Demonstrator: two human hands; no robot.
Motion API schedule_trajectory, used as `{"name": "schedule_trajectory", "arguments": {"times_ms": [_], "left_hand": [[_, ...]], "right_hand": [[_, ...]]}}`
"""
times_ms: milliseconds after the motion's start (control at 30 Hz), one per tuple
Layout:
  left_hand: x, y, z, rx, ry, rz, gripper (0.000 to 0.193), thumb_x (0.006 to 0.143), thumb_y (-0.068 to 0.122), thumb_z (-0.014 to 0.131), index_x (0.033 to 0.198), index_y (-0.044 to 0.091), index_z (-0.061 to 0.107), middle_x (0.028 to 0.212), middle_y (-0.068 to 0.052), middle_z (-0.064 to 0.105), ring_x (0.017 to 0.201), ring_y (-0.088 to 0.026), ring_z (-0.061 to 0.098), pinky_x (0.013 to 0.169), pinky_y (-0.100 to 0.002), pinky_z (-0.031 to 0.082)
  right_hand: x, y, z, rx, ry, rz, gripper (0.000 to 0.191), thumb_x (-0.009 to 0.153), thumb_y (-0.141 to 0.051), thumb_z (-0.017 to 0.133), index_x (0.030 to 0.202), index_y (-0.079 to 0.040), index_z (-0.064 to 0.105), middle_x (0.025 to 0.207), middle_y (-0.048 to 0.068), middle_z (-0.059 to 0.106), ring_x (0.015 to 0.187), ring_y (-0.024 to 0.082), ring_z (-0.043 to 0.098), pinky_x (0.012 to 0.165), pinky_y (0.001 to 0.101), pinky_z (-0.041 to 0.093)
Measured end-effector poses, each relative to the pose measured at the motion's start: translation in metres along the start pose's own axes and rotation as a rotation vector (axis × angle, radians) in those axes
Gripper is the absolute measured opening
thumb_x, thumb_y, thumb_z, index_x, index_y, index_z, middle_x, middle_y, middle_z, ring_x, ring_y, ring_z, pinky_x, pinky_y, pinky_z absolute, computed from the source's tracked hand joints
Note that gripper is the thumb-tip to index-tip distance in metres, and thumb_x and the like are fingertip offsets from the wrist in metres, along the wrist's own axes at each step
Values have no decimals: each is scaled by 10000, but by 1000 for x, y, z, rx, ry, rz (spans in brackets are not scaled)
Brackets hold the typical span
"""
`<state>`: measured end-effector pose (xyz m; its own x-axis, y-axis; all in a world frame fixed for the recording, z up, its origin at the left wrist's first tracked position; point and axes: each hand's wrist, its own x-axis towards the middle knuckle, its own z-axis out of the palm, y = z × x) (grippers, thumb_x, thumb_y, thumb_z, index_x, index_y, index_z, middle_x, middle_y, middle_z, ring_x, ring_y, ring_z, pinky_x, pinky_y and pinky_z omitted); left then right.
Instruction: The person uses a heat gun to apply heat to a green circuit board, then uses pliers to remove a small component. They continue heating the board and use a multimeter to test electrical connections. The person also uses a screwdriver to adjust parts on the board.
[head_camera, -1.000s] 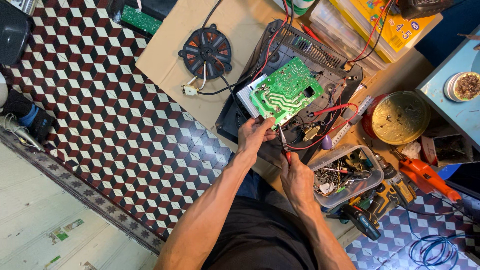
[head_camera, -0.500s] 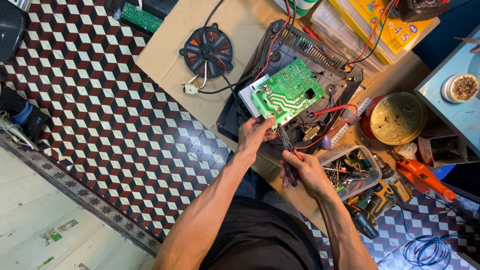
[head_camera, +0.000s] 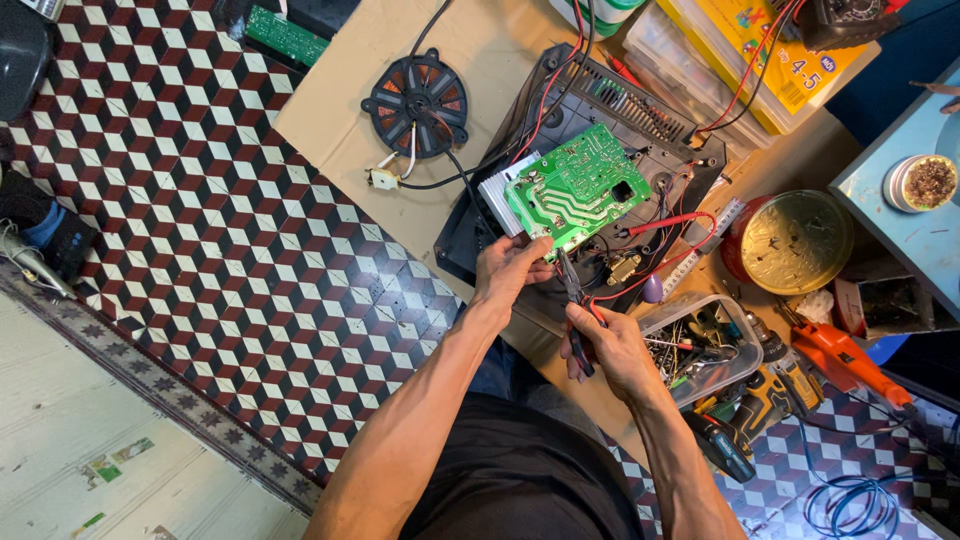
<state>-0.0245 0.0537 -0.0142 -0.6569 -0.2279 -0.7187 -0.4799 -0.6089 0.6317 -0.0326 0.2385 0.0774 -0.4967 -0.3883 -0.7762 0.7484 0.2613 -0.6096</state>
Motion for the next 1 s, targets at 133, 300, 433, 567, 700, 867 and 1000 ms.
{"name": "schedule_trajectory", "arguments": {"times_ms": [133,300,433,567,700,867,1000], "left_hand": [[0,2,0,35,5,-9,479,807,268,836,1146,-29,673,948,-88,729,734,-141,709,669,-277,628],[1,3,-2,53,-5,-9,473,811,262,833,1145,-32,672,947,-101,740,735,-145,721,675,-276,632],[3,1,-4,32,-18,-11,471,812,247,839,1148,-35,666,952,-100,734,736,-146,714,676,-287,633],[3,2,-3,45,-30,-15,473,818,258,833,1151,-36,669,941,-86,738,735,-139,718,679,-282,636],[-4,10,-4,28,-71,-29,463,853,250,797,1202,-16,648,972,-86,718,768,-146,700,739,-295,619],[-30,27,-7,26,-239,85,514,909,182,744,1357,-4,574,1168,-74,666,1021,-131,632,953,-305,517],[-46,38,1,13,-305,204,599,881,138,730,1416,14,493,1314,-50,621,1232,-113,586,1084,-293,448]], "right_hand": [[-1,-2,1,-3,6,-7,384,992,-362,594,855,-4,614,630,124,671,431,206,616,408,305,417],[3,-2,-2,51,-2,56,377,994,-362,583,863,-9,612,627,122,659,424,206,600,403,314,427],[5,1,-4,74,-13,67,377,1001,-354,585,860,-5,602,625,127,654,419,208,591,399,318,425],[6,-1,-6,104,-24,95,368,994,-354,587,868,-10,615,626,127,657,416,207,586,399,315,422],[4,-10,-4,107,-23,110,353,987,-348,606,870,-14,611,625,129,651,415,212,584,401,323,433],[-9,-23,9,127,-27,96,351,984,-353,601,860,-24,597,629,131,661,422,218,605,407,320,448],[-19,-37,18,242,-40,69,355,990,-353,595,850,-27,604,625,123,655,408,212,584,396,321,454]]}}
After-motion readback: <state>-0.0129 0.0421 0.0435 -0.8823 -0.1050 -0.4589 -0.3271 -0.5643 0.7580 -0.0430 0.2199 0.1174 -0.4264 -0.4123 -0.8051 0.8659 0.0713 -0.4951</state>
